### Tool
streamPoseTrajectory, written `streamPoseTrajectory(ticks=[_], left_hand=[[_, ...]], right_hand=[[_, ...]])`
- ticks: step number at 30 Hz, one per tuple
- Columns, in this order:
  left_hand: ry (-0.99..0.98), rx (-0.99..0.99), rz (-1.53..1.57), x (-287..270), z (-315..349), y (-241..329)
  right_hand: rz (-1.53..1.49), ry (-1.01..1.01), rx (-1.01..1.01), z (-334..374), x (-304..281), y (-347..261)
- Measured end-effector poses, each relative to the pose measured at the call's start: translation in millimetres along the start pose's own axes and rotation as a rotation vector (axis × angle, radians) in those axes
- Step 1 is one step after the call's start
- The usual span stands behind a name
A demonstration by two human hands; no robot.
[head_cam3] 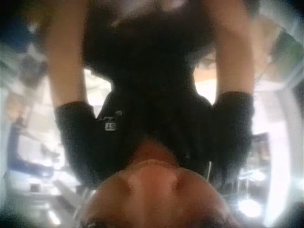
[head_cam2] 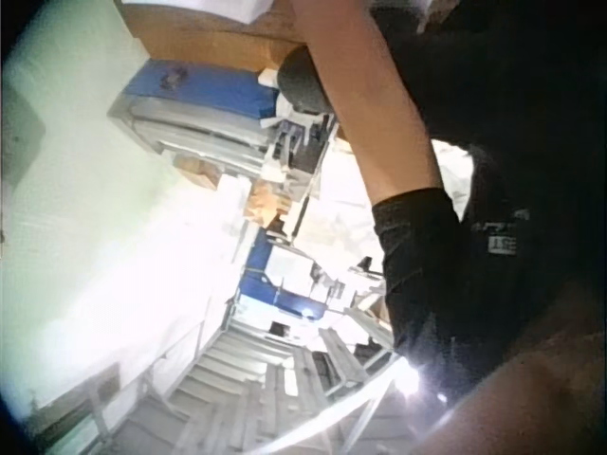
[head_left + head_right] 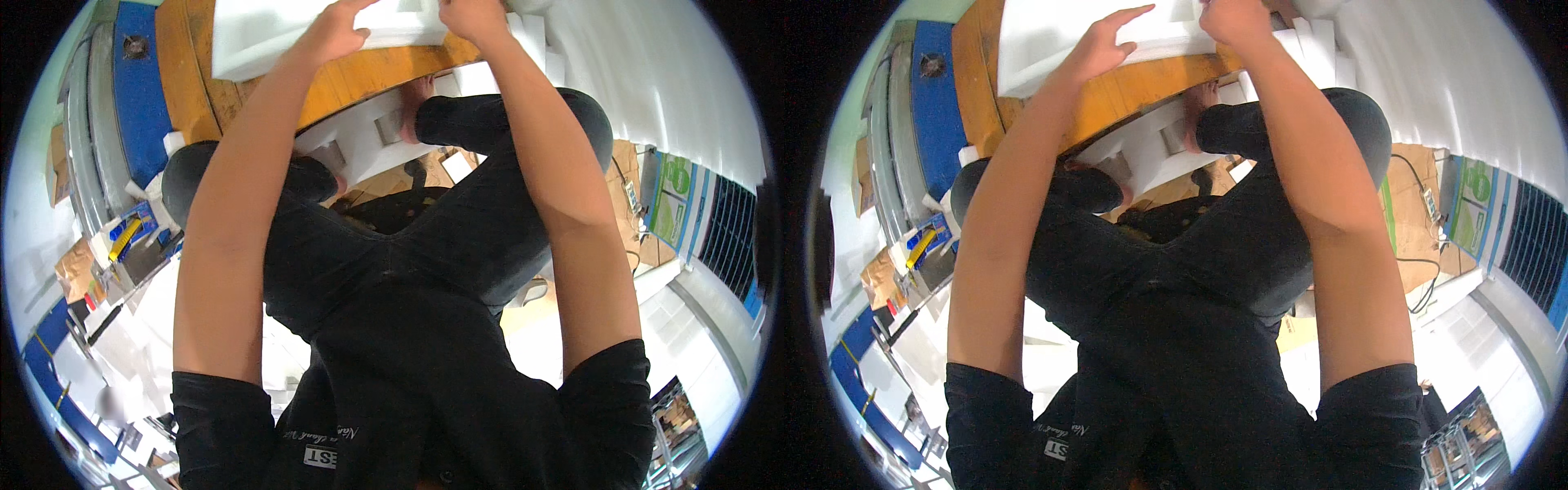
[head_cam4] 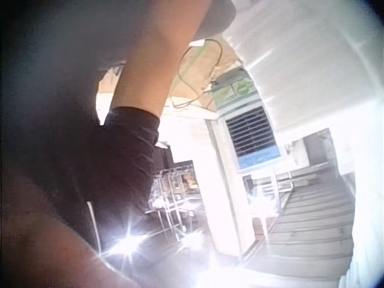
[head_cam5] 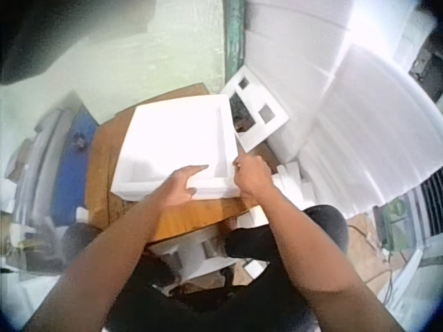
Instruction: The person assembles white foam components by hand, aligning and pressing pieces together on a wooden workbench. The person repeatedly picks up foam parts, fits them into a larger foam structure, and adjusts the assembly.
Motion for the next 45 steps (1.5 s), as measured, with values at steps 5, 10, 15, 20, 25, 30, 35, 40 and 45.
streamPoseTrajectory(ticks=[5,10,15,20,25,30,35,40,45], left_hand=[[-0.2,-0.199,-0.318,-17,37,-46],[-0.287,-0.199,-0.79,-15,58,-20],[-0.283,-0.236,-0.663,-19,58,3],[-0.178,-0.178,-0.644,-11,64,-15],[-0.203,-0.203,-0.683,-3,62,-24],[-0.217,-0.334,-0.59,-10,57,-11],[-0.246,-0.434,-0.467,-26,57,-17],[0.273,-0.481,-0.398,-62,73,-63],[0.124,-0.53,-0.521,-55,85,-65]], right_hand=[[0.06,-0.174,-0.37,1,2,-60],[0.198,-0.391,-0.423,23,35,-73],[0.203,-0.29,-0.417,29,54,-61],[0.291,-0.429,-0.341,22,61,-66],[0.161,-0.232,-0.349,7,63,-108],[0.269,-0.158,-0.278,23,88,-114],[0.354,0.008,-0.406,23,103,-105],[0.365,-0.18,-0.308,20,109,-101],[0.357,-0.211,-0.273,19,102,-101]])
Point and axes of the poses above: each hand's wrist, its own z-axis away from the middle knuckle, its own x-axis out of the palm, y = z × x, the point moved 7 cm from there along -z, towards the middle knuckle, and after that the axes turned 7 degrees about y, right-handed, at the moved point
